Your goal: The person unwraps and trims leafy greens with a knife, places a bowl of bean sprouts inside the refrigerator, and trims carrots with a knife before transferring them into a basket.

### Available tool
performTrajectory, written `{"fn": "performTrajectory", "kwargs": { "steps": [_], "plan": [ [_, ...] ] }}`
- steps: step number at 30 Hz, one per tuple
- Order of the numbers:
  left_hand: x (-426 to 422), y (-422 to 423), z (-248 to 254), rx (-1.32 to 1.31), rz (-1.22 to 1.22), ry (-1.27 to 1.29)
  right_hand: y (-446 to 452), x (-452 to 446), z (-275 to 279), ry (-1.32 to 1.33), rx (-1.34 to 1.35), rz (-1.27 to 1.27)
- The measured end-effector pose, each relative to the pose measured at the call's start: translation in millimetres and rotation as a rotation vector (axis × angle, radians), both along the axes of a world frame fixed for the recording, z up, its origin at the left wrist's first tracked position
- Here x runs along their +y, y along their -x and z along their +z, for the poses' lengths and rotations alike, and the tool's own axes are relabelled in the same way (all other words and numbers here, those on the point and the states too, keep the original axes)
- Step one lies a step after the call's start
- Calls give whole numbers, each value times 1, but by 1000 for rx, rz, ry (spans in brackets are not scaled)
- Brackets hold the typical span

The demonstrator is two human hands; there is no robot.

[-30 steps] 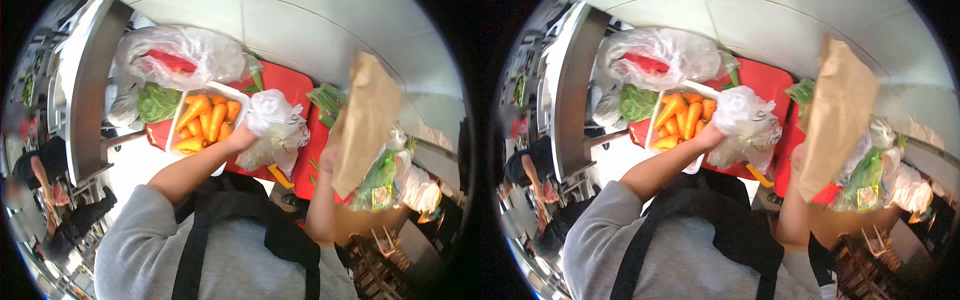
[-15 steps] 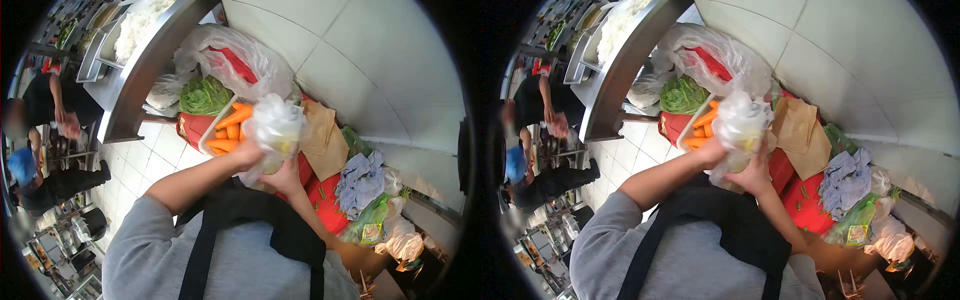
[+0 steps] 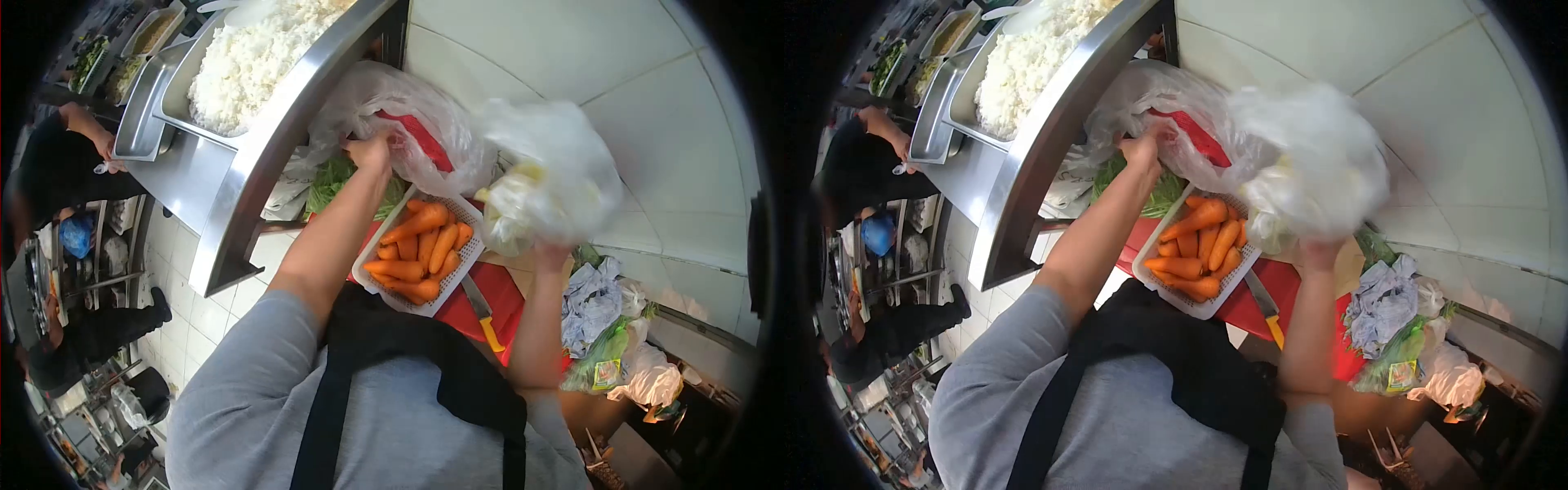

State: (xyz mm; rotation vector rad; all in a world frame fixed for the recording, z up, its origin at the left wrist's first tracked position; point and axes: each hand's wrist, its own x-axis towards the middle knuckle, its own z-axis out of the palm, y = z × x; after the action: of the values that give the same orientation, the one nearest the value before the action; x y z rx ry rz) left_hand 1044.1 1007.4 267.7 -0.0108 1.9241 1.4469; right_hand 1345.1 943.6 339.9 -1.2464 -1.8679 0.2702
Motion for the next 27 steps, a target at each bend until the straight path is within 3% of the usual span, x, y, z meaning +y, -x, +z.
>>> {"fn": "performTrajectory", "kwargs": {
  "steps": [1, 2, 3, 4, 6, 7, 8, 9, 10, 13, 15, 18, 20, 22, 24, 27],
  "plan": [
    [5, 7, -23, 36, 15, -62, 12, 20, 9, 487, 641, 329],
    [2, 18, -37, -88, -143, -211, 25, 39, 19, 910, 1381, 358],
    [-5, 32, -48, -212, -303, -361, 46, 54, 29, 902, 695, 428],
    [-12, 39, -51, -333, -464, -510, 67, 70, 39, 727, 45, 484],
    [-53, 28, 5, -380, -580, -629, 102, 99, 38, 1004, -327, 650],
    [-74, 30, 5, -257, -663, -623, 130, 104, 51, 1093, -546, 683],
    [-98, 28, 31, -135, -756, -511, 139, 113, 42, 1301, -288, 585],
    [-117, 33, 20, -61, -836, -581, 145, 121, 24, 1489, -18, 477],
    [-134, 35, 36, -225, -854, -527, 149, 130, 7, 1656, 264, 357],
    [-157, 42, 37, -566, -797, -640, 150, 144, -19, 1291, 1247, -58],
    [-154, 51, 46, -689, -783, -653, 156, 141, -13, 743, 1330, -367],
    [-126, 37, 56, -663, -836, -732, 153, 136, -35, 12, 721, -387],
    [-103, 32, 61, -595, -794, -769, 170, 90, -28, -199, 137, -168],
    [-84, 29, 88, -589, -704, -888, 168, 74, -62, 743, 48, 134],
    [-78, 41, 108, -688, -784, -1131, 131, 56, -130, 280, -721, 421],
    [-76, 59, 126, -422, -879, -932, 84, 68, -110, 839, -662, -56]
  ]
}}
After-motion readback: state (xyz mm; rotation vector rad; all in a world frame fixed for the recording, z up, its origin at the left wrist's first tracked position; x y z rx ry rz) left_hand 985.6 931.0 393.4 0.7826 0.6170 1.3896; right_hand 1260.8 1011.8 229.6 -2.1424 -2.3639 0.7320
